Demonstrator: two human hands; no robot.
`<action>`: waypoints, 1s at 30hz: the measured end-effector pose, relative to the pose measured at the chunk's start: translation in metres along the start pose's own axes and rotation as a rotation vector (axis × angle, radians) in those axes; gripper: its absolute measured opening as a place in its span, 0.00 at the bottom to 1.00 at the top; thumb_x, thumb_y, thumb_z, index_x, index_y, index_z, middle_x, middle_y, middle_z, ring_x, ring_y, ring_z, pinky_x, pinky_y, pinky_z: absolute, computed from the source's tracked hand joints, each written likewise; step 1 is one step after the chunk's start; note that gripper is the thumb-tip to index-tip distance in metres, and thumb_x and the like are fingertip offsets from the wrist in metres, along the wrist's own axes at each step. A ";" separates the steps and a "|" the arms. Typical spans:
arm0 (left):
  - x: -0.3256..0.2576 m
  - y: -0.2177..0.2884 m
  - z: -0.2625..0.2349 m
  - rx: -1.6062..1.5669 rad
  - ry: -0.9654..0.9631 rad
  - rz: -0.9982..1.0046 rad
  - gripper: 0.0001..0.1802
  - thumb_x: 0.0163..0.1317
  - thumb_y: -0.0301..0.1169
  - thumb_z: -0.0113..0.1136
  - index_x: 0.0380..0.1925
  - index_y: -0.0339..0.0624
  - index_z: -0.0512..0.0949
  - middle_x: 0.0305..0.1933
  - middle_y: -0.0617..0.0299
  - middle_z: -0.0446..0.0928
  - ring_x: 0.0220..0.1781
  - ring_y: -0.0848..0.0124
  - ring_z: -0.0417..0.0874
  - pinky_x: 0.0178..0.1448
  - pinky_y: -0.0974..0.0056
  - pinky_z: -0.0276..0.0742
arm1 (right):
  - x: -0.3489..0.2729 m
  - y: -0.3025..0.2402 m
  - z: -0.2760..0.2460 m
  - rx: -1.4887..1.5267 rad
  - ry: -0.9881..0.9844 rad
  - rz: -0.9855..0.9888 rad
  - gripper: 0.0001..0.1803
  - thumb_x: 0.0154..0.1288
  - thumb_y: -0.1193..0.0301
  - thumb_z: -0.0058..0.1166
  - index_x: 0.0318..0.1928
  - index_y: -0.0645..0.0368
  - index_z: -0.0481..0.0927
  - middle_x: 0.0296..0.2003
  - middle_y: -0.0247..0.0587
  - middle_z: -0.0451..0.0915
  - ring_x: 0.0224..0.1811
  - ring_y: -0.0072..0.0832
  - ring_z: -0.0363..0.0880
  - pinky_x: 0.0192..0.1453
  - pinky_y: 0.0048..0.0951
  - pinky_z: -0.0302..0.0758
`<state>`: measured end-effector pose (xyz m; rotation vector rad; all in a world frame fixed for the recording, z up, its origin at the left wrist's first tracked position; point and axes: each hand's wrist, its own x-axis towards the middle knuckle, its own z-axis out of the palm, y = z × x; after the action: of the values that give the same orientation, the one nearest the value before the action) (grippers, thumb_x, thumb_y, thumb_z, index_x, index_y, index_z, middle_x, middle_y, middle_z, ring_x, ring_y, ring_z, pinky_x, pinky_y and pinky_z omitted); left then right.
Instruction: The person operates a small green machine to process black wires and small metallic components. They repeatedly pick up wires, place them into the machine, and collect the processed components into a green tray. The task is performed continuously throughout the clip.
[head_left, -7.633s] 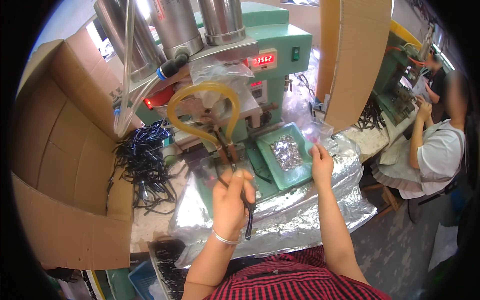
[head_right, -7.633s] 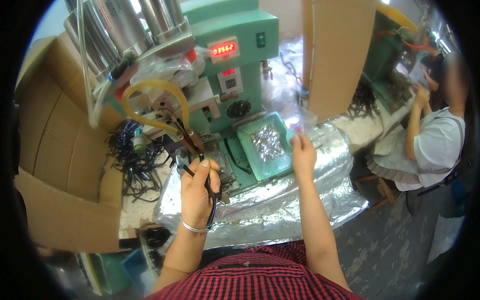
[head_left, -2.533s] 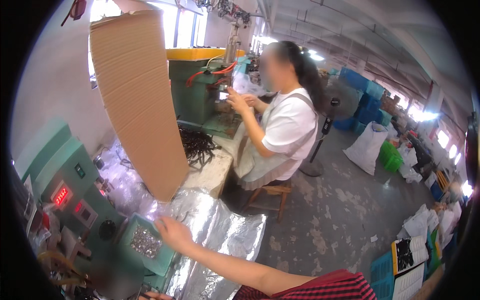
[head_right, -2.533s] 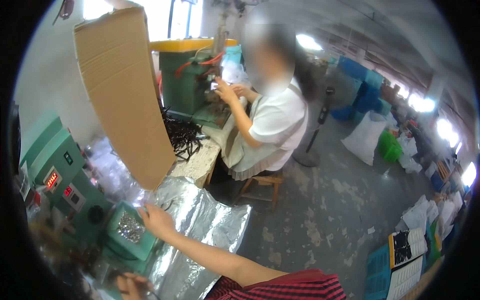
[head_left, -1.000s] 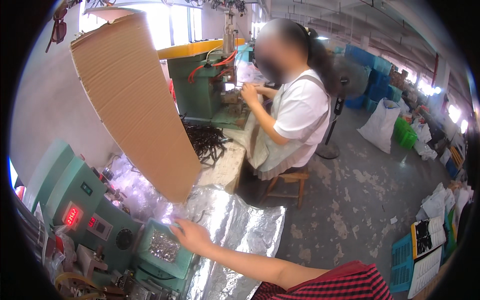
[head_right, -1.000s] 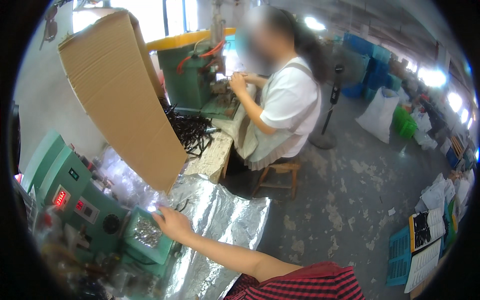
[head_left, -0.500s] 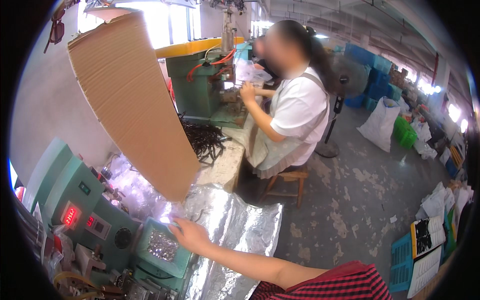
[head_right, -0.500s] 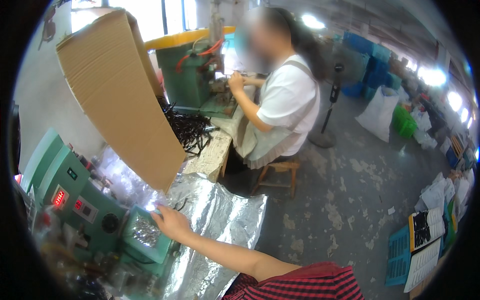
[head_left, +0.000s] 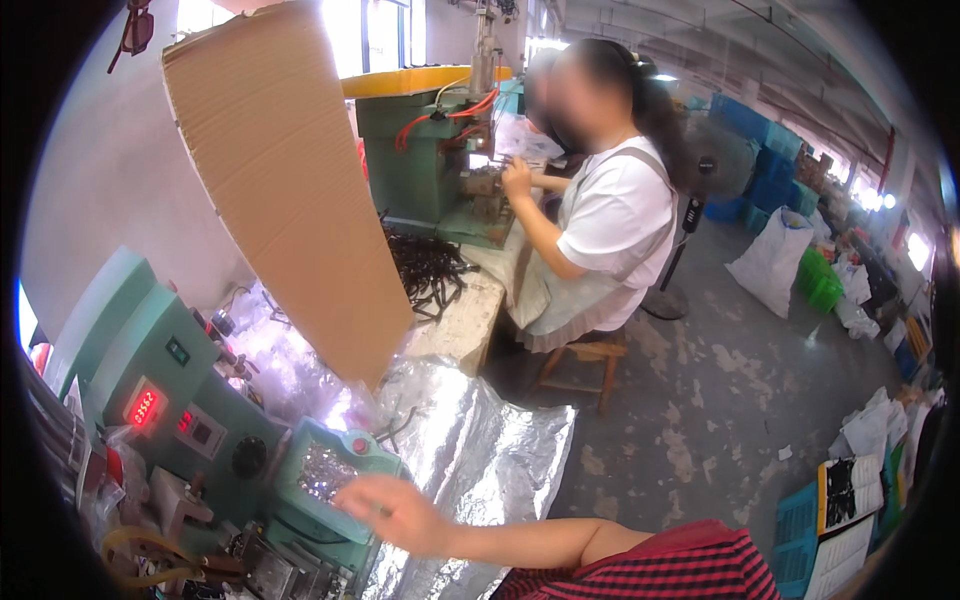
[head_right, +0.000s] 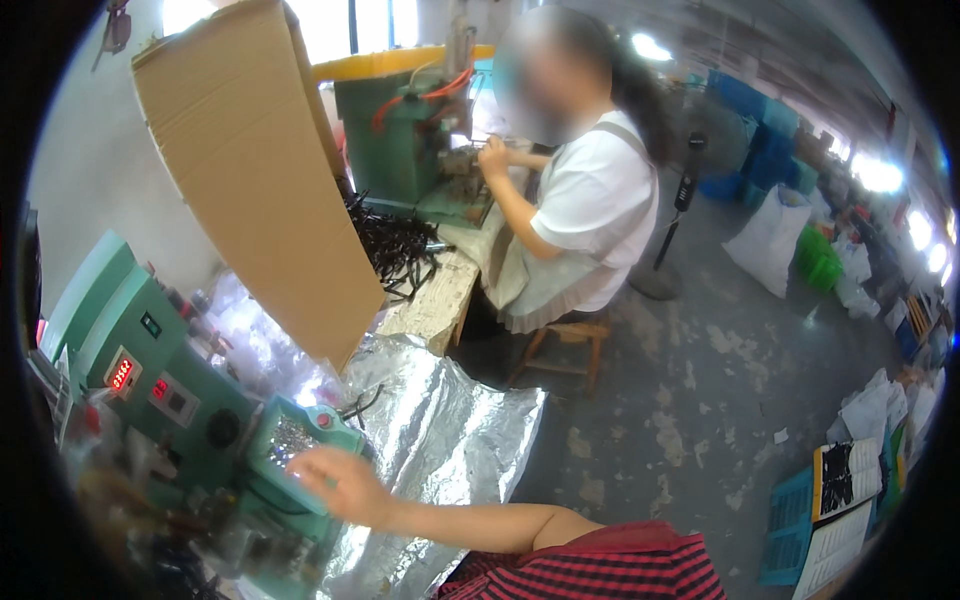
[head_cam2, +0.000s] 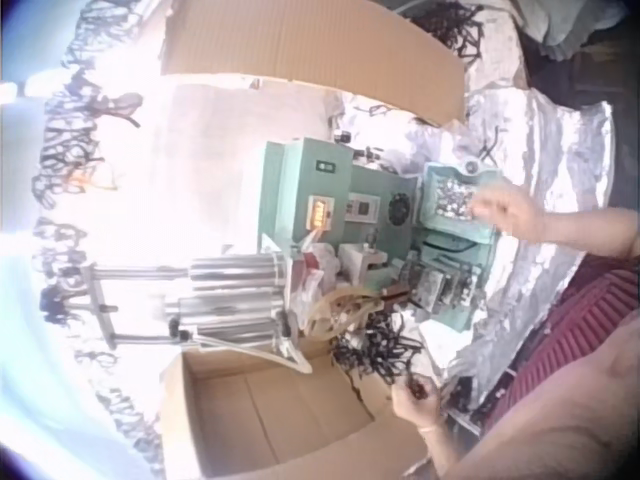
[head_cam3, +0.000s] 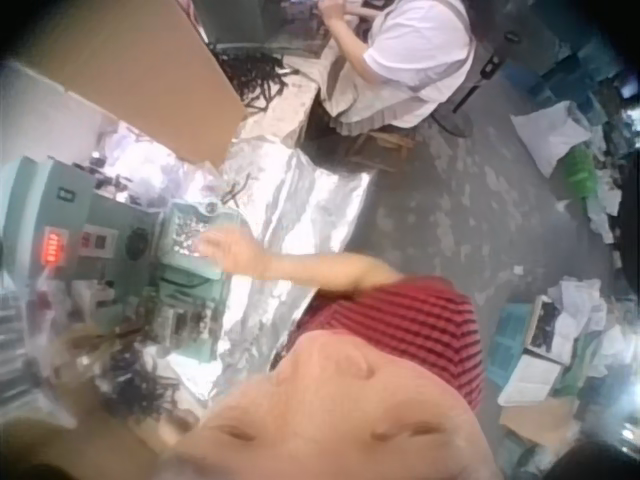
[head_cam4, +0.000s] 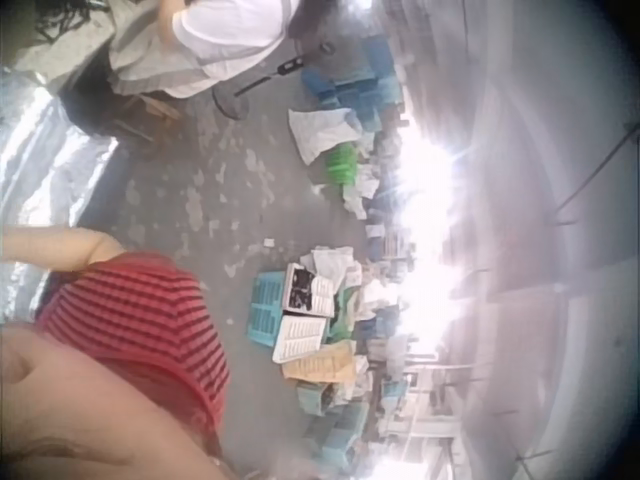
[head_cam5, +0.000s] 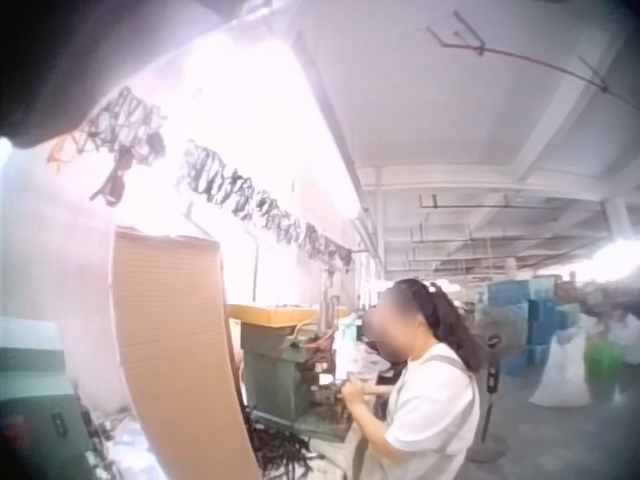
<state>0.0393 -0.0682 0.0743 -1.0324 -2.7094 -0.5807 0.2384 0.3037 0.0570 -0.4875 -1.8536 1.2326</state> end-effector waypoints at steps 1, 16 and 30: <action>-0.009 -0.016 0.012 -0.044 -0.073 0.006 0.13 0.46 0.27 0.63 0.35 0.40 0.78 0.22 0.56 0.73 0.19 0.60 0.73 0.24 0.59 0.70 | -0.009 -0.009 0.009 0.059 -0.162 0.029 0.13 0.72 0.65 0.45 0.44 0.60 0.78 0.41 0.40 0.79 0.48 0.35 0.77 0.55 0.33 0.71; 0.010 0.144 0.021 -0.213 -0.105 1.017 0.22 0.50 0.29 0.60 0.47 0.35 0.76 0.24 0.60 0.71 0.18 0.68 0.70 0.20 0.65 0.66 | -0.054 -0.023 0.051 0.509 -0.925 0.556 0.20 0.72 0.56 0.45 0.41 0.59 0.82 0.32 0.38 0.84 0.32 0.24 0.82 0.32 0.25 0.76; 0.009 0.170 0.006 -0.212 -0.309 1.039 0.21 0.64 0.32 0.59 0.54 0.31 0.73 0.54 0.52 0.76 0.44 0.65 0.78 0.46 0.60 0.75 | -0.062 -0.012 0.063 0.538 -0.965 0.406 0.14 0.68 0.65 0.49 0.33 0.64 0.79 0.23 0.36 0.78 0.30 0.21 0.77 0.35 0.28 0.74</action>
<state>0.1463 0.0561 0.1213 -2.4535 -1.8751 -0.5068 0.2246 0.2193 0.0310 0.0857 -2.0642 2.4547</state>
